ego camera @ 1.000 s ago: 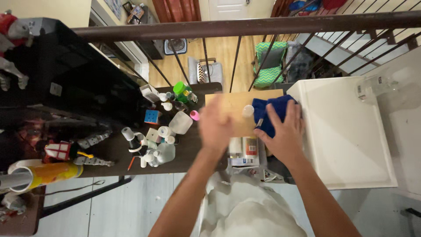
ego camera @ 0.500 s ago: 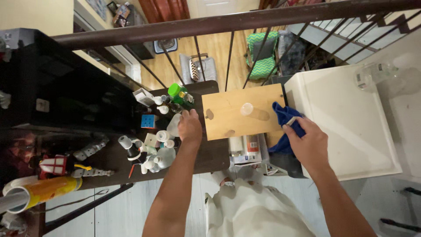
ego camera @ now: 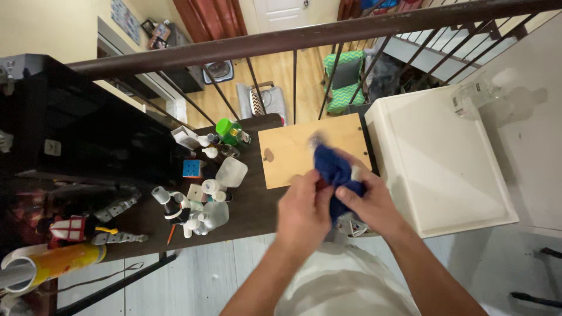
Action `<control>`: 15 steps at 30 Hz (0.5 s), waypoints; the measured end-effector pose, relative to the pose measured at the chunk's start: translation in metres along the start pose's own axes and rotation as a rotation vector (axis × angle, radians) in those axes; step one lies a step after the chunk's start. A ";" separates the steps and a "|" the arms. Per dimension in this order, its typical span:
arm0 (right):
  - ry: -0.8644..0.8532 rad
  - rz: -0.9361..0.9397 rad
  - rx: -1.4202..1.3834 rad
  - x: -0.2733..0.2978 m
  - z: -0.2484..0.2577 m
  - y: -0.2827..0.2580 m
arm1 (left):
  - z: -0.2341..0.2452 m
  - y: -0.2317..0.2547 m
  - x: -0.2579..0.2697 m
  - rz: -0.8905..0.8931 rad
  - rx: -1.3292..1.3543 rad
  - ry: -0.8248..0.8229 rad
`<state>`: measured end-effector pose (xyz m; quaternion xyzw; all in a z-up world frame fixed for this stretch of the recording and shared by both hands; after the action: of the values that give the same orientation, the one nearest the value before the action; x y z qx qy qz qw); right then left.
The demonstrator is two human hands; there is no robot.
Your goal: The person wipes a dark shelf and a wooden board with a blue cloth. They then pick up and move various small items, including coins, a pencil, a microscope, and several bottles, placing them onto the board and a white tray.
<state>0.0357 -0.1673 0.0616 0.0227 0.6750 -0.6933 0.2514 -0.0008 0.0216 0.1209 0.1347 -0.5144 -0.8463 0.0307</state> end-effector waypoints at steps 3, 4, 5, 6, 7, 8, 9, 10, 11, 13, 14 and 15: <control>0.152 -0.407 -0.629 0.015 0.014 0.013 | -0.007 0.008 -0.009 0.010 0.157 -0.118; 0.142 -0.447 -0.741 0.021 0.021 0.016 | -0.011 0.011 -0.012 -0.032 0.163 -0.161; 0.134 -0.486 -0.852 0.028 0.027 0.019 | -0.014 0.012 -0.014 -0.074 0.170 -0.208; 0.125 -0.524 -0.963 0.036 0.032 0.022 | -0.019 0.015 -0.017 -0.116 0.177 -0.254; 0.153 -0.477 -1.091 0.043 0.035 0.024 | -0.026 0.018 -0.019 -0.120 0.209 -0.265; 0.181 -0.426 -1.218 0.051 0.036 0.026 | -0.034 0.021 -0.020 -0.124 0.240 -0.277; 0.208 -0.367 -1.341 0.056 0.040 0.026 | -0.044 0.025 -0.022 -0.130 0.272 -0.289; 0.301 -0.462 -1.229 0.061 0.046 0.026 | -0.051 0.029 -0.021 -0.218 0.220 -0.255; 0.394 -0.558 -1.112 0.066 0.052 0.025 | -0.058 0.033 -0.017 -0.304 0.174 -0.221; 0.474 -0.600 -0.970 0.072 0.064 0.020 | -0.073 0.038 -0.006 -0.338 0.177 -0.199; 0.460 -0.548 -0.946 0.074 0.070 0.017 | -0.080 0.040 -0.001 -0.285 0.224 -0.214; 0.441 -0.496 -0.921 0.072 0.077 0.014 | -0.088 0.041 0.002 -0.232 0.269 -0.226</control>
<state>0.0019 -0.2627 0.0291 -0.1040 0.9294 -0.3445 -0.0820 0.0164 -0.0735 0.1181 0.1004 -0.6038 -0.7777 -0.1432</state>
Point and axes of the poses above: each hand's wrist, its own x-axis away from the middle knuckle, its own z-axis out of the back of the hand, y = z × x, the point moved 1 cm from there along -x, towards the middle knuckle, and after that the axes turned 8 degrees about z, right-handed, at the moved point
